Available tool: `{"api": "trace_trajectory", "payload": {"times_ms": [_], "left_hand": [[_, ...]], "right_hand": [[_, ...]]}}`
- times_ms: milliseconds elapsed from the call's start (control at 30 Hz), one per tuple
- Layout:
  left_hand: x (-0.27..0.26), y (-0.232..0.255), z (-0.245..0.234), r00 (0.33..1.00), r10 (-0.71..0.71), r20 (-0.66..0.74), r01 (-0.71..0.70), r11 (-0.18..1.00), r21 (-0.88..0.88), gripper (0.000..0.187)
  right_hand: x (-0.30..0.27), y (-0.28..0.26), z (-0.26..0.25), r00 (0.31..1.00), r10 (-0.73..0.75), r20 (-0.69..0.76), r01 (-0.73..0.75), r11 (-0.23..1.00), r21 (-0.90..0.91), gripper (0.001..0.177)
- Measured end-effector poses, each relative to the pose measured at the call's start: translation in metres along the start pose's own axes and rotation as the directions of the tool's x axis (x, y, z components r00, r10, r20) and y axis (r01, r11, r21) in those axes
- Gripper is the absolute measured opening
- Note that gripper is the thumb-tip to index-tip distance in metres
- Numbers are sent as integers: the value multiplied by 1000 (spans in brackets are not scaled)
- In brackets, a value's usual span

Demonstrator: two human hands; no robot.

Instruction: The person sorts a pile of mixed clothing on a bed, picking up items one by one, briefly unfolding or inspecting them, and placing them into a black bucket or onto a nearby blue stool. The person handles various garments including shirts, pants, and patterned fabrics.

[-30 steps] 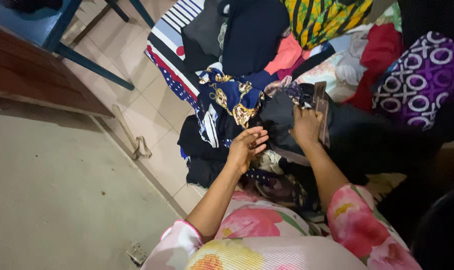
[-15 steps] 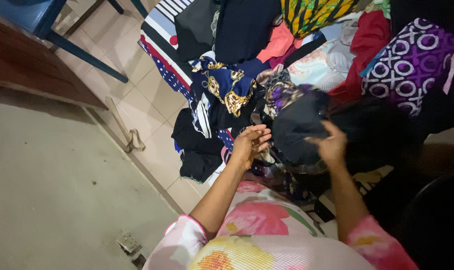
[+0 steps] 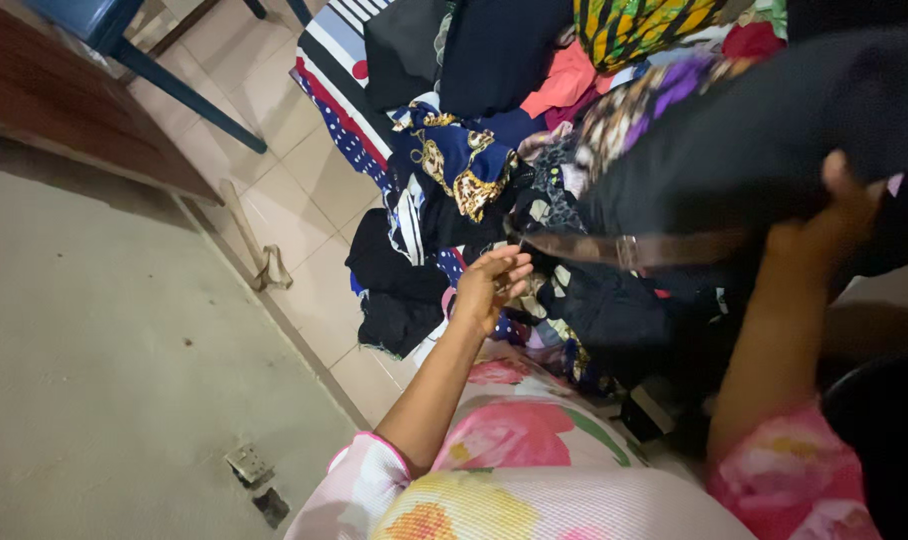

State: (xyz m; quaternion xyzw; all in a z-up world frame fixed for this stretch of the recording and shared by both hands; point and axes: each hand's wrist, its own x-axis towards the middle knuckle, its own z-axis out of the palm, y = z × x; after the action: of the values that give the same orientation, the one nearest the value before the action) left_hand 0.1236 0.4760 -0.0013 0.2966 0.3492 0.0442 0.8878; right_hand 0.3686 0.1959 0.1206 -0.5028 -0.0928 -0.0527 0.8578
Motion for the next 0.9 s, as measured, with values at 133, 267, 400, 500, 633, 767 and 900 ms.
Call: {"api": "trace_trajectory", "payload": {"times_ms": [133,267,400,500,633,767,900], "left_hand": [[2,4,-5,1000,4,-31,-4,1000,5,26],[1,10,-7,999,9,-36,-9,1000,0,25],[1,19,-11,999,17,-32,-18,1000,-6,25],[4,23,-14,996,20,-82,-20,1000,-5,25],[10,26,-14,991,-4,-135,3,1000,-9,26],[22,17,-20,993,-14,-119,9,999,-39,29],[36,-1,-39,981,-56,-187,36,993,-109,36]], "right_hand": [[40,22,17,989,-56,-140,23,973,-229,70],[57,76,27,937,50,-347,-153,949,-277,76],[7,119,42,963,145,-226,-241,841,-485,62],[-46,137,57,969,248,-3,-180,693,-698,36],[-106,154,57,881,370,293,36,566,-824,40],[-149,169,52,752,423,505,238,540,-807,44],[-169,167,47,675,336,657,412,567,-713,47]]}}
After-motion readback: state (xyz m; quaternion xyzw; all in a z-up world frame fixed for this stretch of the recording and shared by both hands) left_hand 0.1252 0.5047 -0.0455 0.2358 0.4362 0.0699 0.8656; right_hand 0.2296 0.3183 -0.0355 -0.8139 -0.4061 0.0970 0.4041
